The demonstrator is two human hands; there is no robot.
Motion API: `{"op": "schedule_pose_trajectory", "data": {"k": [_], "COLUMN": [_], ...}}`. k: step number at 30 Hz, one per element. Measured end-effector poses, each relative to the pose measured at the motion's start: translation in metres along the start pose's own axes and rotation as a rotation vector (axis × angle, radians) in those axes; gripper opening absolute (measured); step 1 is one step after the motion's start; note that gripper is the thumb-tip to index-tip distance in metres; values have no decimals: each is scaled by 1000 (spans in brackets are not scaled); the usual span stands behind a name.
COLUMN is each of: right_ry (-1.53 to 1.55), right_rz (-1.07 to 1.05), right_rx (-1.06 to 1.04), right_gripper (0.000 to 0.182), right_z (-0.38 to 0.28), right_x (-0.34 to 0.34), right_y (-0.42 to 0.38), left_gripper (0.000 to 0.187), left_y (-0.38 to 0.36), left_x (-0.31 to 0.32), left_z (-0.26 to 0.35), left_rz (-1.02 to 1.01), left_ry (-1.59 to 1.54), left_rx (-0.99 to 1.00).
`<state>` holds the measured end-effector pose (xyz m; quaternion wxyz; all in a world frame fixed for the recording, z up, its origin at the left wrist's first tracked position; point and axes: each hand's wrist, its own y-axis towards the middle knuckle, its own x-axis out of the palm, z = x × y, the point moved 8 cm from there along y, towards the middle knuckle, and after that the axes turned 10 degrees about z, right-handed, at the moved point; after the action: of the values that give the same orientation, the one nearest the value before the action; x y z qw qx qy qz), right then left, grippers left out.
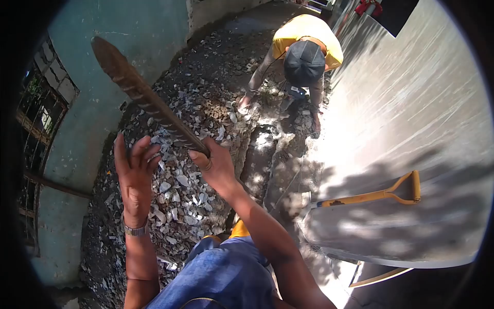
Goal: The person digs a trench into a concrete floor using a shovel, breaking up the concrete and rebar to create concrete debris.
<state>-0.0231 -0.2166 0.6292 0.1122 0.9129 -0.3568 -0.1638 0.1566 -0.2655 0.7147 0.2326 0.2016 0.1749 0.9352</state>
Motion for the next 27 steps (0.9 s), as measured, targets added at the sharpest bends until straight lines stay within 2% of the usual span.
{"op": "schedule_pose_trajectory", "data": {"k": [3,5,6,8,10,11,12,14,15,17,18,20,21,23,24,25,27], "right_ry": [-4,66,89,209,233,284,304,551,560,365,277,112,41,112,154,153,170], "right_rz": [-219,-331,-357,-584,-858,-979,-999,-1160,-1176,-1240,-1299,-1394,-1434,-1465,-1452,-1462,-1332], "right_rx": [-52,-133,-91,-102,-86,-81,-50,-90,-71,-206,-184,-123,-80,6,0,-13,-231], "right_gripper": [72,67,67,60,47,44,44,45,45,52,53,53,52,48,40,40,37], "right_z": [11,14,16,3,7,8,15,20,37,82,117,180,202,232,240,248,253], "right_x": [71,111,121,140,156,159,159,156,155,153,149,135,129,122,125,131,138], "right_y": [-13,-31,-40,-69,-116,-132,-141,-166,-170,-188,-201,-217,-223,-229,-228,-234,-230], "left_gripper": [116,112,104,88,78,73,69,48,48,23,23,27,27,28,34,34,39], "left_y": [-6,-17,-26,-45,-47,-58,-77,-109,-123,-145,-147,-152,-152,-153,-160,-161,-157], "left_x": [-37,-67,-86,-122,-120,-135,-149,-155,-159,-165,-159,-140,-136,-133,-139,-138,-136], "left_z": [24,33,39,61,85,98,114,116,123,125,122,126,122,125,130,131,128], "left_rz": [262,350,396,709,832,715,603,675,693,691,706,730,747,805,815,821,796], "left_ry": [8,79,97,392,401,314,221,167,178,-47,-36,-42,-37,-113,-72,-69,-50], "left_rx": [36,86,103,142,137,86,34,165,152,-2,-9,211,208,310,316,331,304]}}
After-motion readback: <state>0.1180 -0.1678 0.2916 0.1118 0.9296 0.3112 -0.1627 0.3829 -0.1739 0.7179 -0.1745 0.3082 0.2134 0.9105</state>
